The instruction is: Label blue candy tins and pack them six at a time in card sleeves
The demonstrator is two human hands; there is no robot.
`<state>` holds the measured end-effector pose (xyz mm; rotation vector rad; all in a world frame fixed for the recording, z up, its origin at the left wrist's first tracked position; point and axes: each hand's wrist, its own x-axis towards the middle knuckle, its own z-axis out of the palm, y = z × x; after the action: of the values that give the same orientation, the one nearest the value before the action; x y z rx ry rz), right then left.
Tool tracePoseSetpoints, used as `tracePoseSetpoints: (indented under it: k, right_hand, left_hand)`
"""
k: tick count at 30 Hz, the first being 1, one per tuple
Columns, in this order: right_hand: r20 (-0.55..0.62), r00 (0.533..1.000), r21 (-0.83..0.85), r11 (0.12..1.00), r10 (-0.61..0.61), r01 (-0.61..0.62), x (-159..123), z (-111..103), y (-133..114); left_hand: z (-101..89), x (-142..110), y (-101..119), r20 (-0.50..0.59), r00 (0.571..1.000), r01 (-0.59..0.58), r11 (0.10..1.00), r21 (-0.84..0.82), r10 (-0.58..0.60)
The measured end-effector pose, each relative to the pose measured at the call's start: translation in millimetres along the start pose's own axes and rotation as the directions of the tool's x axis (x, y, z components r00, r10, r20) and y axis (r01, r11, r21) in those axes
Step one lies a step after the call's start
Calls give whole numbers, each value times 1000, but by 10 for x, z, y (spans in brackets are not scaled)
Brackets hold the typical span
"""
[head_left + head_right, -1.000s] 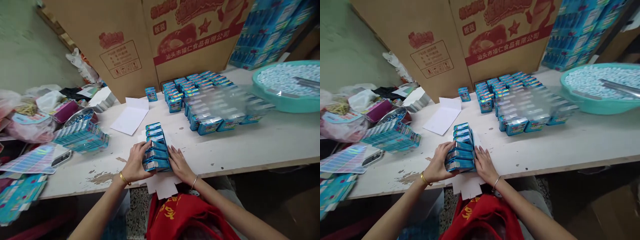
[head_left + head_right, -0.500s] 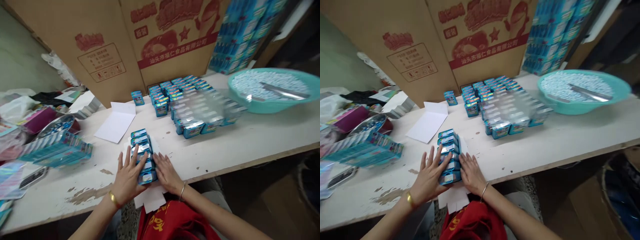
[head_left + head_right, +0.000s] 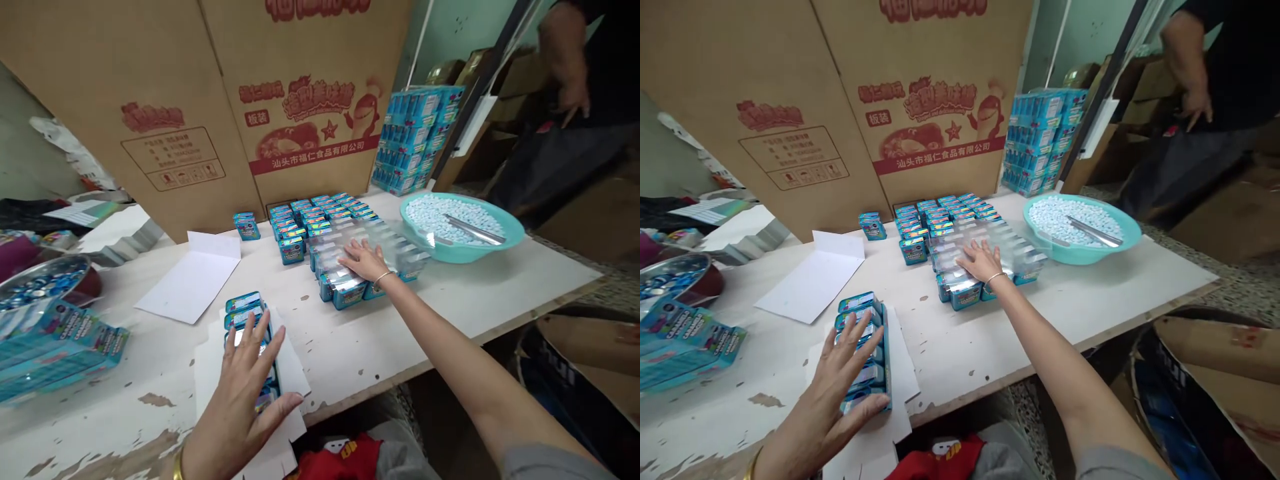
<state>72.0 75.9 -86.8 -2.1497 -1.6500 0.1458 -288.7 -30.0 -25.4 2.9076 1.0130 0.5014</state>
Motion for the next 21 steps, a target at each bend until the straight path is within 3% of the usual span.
tracePoseSetpoints:
  k: [2,6,11,13,15,18,20,21]
  right_hand:
    - [74,997,15,1000,12,-13,87,75,109]
    - [15,1000,39,999,10,-11,97,191,129]
    - [-45,999,109,994,12,-7,105,217,113]
    - [-67,997,189,981,46,-33,133,198,123]
    - [-94,993,239,970,75,-51,162,162,119]
    - [-191,978,339,941,84,-15,168,92,51]
    - [-241,967,429,903,87,26,131,48,-34]
    - [-249,965,460,887,86,39,101,28,-81]
  left_hand:
    - [19,67,78,-8,999,-34,996,-88,33]
    - [145,213,98,61,996,-50,962,-268,69]
    - [224,584,74,191,982,103,814,-571,9]
    - [278,810,74,245,966,238,656,-716,-84]
    - [373,1085,75,313,925,377,415,-828,-217]
    - [566,1558,88,433,800,479,7,-878,-415]
    - [695,1859,117,502,708,491,-165,-856,-497]
    - [752,1987,139,518,673,494,-200,-846,-527]
